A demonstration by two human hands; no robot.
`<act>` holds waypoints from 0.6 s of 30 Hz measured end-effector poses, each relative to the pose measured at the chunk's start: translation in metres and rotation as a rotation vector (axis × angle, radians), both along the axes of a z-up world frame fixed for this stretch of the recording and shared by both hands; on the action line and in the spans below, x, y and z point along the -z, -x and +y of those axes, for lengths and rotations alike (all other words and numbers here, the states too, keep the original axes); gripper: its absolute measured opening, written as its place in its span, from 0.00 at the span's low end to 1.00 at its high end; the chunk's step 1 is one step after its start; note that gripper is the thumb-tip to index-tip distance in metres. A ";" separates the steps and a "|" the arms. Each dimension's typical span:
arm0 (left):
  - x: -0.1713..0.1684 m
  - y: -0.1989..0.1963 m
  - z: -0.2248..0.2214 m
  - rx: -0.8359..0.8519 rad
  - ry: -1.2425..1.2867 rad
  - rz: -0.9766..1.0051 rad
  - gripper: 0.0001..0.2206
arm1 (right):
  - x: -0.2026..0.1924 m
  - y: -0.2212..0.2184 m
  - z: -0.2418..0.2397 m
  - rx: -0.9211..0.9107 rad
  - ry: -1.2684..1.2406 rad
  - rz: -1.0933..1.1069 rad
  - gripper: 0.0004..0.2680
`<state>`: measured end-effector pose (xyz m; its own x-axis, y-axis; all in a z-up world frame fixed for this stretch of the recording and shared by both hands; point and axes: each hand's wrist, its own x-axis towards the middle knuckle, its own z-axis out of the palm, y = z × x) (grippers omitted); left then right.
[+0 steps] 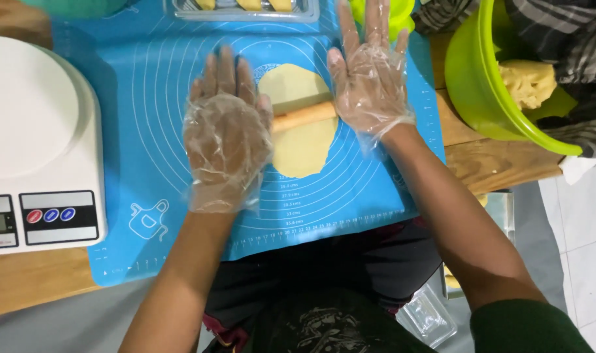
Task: Rolling out dough, adding filling, and using a mold to shape and seal pastries on a silicone mat.
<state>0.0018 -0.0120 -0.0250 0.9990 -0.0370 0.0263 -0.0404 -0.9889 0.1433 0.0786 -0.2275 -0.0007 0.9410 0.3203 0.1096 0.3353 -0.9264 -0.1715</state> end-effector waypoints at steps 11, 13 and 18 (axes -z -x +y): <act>0.002 0.028 -0.008 0.029 0.009 -0.101 0.32 | 0.036 0.015 -0.028 -0.161 -0.074 -0.281 0.24; 0.000 0.035 -0.011 0.032 0.004 -0.115 0.32 | 0.031 0.020 -0.030 -0.159 -0.088 -0.265 0.25; -0.003 0.049 -0.016 0.048 0.102 -0.163 0.32 | 0.027 0.031 -0.032 -0.151 -0.130 -0.221 0.22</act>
